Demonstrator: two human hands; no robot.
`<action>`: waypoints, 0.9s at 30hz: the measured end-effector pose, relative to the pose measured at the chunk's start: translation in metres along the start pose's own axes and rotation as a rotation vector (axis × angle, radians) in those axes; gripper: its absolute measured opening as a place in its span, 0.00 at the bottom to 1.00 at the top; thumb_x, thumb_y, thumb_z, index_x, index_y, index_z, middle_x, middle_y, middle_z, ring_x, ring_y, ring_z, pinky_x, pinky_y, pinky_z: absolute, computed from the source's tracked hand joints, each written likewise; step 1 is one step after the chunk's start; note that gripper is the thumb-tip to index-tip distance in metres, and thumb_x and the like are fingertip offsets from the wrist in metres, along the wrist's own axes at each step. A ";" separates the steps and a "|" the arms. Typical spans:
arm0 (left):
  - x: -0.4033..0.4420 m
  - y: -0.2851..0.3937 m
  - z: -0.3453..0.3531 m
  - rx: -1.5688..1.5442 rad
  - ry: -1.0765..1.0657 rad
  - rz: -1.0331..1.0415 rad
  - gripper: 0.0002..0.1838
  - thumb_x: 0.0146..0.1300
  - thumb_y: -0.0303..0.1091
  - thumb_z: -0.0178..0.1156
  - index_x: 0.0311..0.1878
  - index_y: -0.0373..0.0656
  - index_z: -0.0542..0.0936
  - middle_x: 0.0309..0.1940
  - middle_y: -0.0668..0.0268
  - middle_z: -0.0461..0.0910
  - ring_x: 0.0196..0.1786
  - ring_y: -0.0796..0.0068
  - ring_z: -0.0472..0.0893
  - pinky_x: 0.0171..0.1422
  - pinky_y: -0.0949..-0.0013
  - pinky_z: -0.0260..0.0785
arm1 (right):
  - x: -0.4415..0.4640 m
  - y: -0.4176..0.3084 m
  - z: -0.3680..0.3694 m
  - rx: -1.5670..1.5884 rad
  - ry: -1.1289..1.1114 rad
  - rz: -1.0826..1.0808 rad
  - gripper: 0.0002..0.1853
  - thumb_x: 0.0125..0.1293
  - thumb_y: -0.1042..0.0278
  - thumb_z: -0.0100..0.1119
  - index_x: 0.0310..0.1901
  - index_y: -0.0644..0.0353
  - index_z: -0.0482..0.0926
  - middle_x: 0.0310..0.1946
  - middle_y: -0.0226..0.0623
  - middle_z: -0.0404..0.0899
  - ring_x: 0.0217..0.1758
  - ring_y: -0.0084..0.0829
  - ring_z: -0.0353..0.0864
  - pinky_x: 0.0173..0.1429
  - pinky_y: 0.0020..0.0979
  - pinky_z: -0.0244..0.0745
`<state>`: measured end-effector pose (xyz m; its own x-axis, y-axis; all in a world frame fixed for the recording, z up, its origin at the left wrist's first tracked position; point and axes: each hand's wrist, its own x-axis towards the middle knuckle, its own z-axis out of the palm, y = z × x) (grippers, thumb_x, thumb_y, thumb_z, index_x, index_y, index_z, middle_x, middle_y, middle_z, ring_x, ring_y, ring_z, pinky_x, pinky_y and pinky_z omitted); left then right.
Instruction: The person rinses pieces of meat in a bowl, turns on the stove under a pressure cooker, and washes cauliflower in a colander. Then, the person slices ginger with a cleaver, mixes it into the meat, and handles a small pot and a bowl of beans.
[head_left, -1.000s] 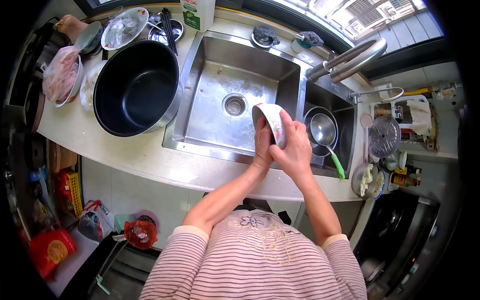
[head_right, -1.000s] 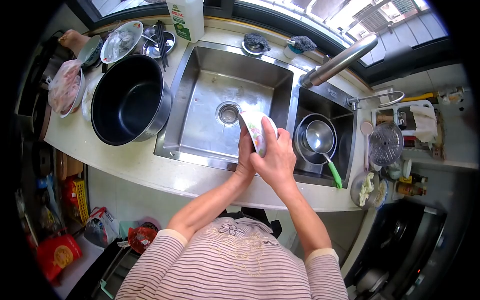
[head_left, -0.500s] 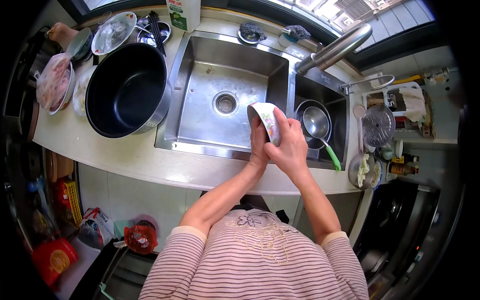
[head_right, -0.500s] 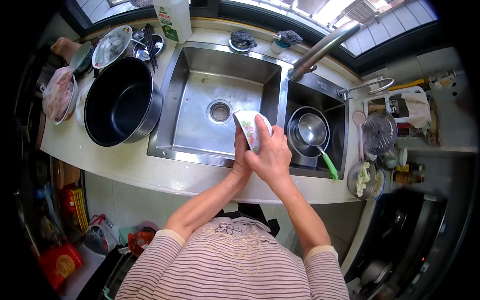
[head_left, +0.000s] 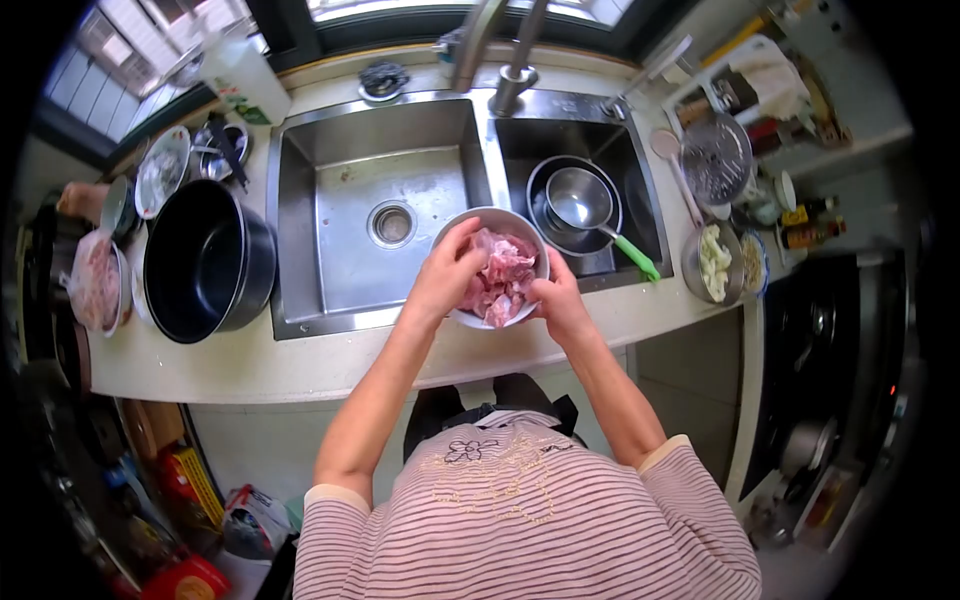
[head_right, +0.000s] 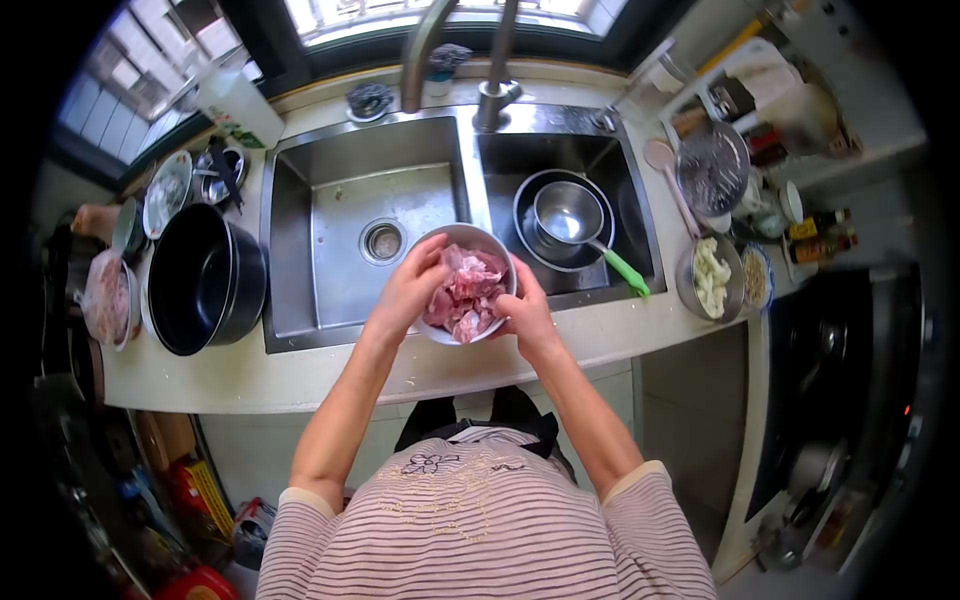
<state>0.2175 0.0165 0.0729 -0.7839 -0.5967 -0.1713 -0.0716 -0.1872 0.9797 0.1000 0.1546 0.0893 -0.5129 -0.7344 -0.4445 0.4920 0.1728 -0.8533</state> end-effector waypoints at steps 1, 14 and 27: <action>-0.009 0.008 0.004 0.179 -0.048 0.028 0.31 0.55 0.39 0.60 0.63 0.43 0.67 0.57 0.51 0.70 0.60 0.60 0.70 0.60 0.67 0.66 | -0.005 0.003 -0.008 0.043 -0.003 0.043 0.40 0.42 0.80 0.46 0.65 0.56 0.60 0.48 0.38 0.73 0.36 0.31 0.81 0.22 0.28 0.81; -0.034 0.035 0.106 1.134 0.041 0.134 0.14 0.49 0.31 0.65 0.42 0.49 0.81 0.36 0.55 0.78 0.38 0.59 0.80 0.39 0.63 0.74 | -0.056 0.004 -0.098 0.088 -0.023 0.027 0.38 0.47 0.78 0.48 0.65 0.58 0.60 0.50 0.38 0.72 0.34 0.26 0.80 0.21 0.22 0.76; -0.109 0.117 0.156 0.244 0.493 0.517 0.21 0.54 0.38 0.64 0.49 0.39 0.71 0.37 0.60 0.68 0.35 0.75 0.70 0.39 0.72 0.66 | -0.126 -0.119 -0.143 0.210 -0.586 -0.274 0.50 0.45 0.72 0.61 0.69 0.59 0.42 0.63 0.47 0.57 0.68 0.38 0.59 0.70 0.37 0.53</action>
<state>0.1986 0.1813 0.2222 -0.3920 -0.8524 0.3461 0.0513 0.3553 0.9333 0.0053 0.3201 0.2081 -0.2012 -0.9782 0.0518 0.5553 -0.1575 -0.8166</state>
